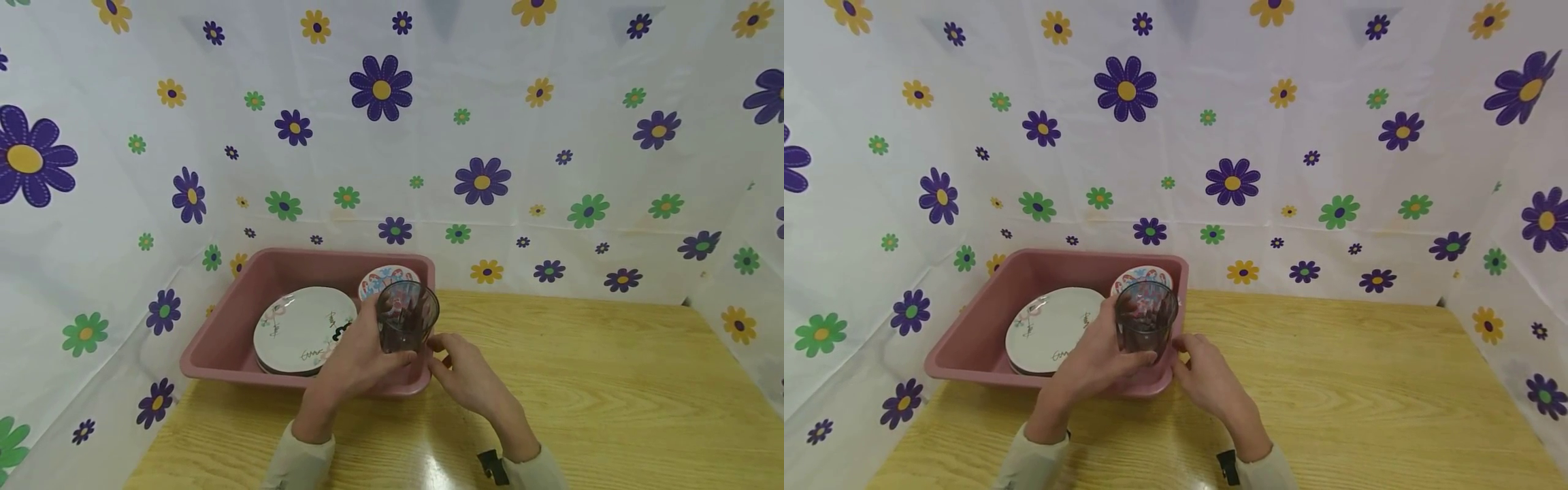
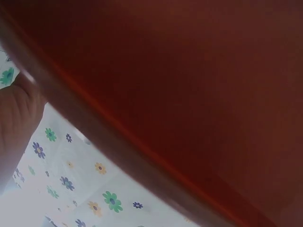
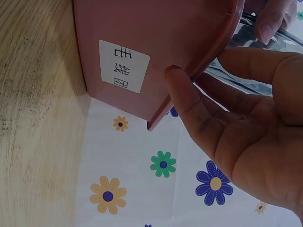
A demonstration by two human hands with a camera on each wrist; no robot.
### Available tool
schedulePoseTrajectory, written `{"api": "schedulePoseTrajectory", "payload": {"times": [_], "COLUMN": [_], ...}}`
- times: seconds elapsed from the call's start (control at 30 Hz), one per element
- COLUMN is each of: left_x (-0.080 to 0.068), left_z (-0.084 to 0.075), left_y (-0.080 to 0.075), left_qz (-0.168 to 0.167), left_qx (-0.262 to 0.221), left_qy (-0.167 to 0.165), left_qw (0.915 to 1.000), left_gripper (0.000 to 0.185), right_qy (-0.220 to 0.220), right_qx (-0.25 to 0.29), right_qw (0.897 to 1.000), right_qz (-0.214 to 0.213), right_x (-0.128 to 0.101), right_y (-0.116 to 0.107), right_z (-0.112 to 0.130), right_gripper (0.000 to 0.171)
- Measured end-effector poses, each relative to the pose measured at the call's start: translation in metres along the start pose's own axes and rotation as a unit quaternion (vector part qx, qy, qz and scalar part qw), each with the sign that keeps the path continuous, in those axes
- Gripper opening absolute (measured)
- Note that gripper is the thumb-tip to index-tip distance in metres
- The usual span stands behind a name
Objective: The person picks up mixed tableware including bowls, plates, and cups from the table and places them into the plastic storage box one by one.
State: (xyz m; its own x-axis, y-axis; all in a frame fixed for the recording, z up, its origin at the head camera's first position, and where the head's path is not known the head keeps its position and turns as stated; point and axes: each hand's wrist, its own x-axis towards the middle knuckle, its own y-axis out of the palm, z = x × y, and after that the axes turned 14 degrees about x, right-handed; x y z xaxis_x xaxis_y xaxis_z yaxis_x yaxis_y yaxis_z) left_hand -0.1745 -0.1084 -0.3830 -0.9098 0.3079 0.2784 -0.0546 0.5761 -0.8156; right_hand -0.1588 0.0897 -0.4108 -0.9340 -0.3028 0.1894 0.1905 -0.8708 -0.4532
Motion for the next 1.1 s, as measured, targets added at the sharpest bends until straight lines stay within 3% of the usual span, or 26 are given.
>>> {"api": "schedulePoseTrajectory", "payload": {"times": [0.37,0.7,1.1], "left_x": [0.0,0.004,0.007], "left_z": [-0.001,0.007,0.016], "left_y": [0.004,0.008,0.014], "left_qz": [0.023,0.022,0.03], "left_qx": [-0.001,-0.019,-0.012], "left_qy": [-0.034,-0.007,-0.015], "left_qw": [0.9992,0.9995,0.9994], "left_gripper": [0.105,0.105,0.105], "right_qy": [0.01,0.008,0.001], "right_qx": [0.037,0.053,0.052], "right_qw": [0.999,0.999,0.999], "right_qz": [0.004,0.007,0.003], "right_x": [0.002,0.001,0.001], "right_y": [0.001,0.0,0.0], "right_z": [-0.004,-0.004,-0.005], "right_gripper": [0.025,0.027,0.025]}}
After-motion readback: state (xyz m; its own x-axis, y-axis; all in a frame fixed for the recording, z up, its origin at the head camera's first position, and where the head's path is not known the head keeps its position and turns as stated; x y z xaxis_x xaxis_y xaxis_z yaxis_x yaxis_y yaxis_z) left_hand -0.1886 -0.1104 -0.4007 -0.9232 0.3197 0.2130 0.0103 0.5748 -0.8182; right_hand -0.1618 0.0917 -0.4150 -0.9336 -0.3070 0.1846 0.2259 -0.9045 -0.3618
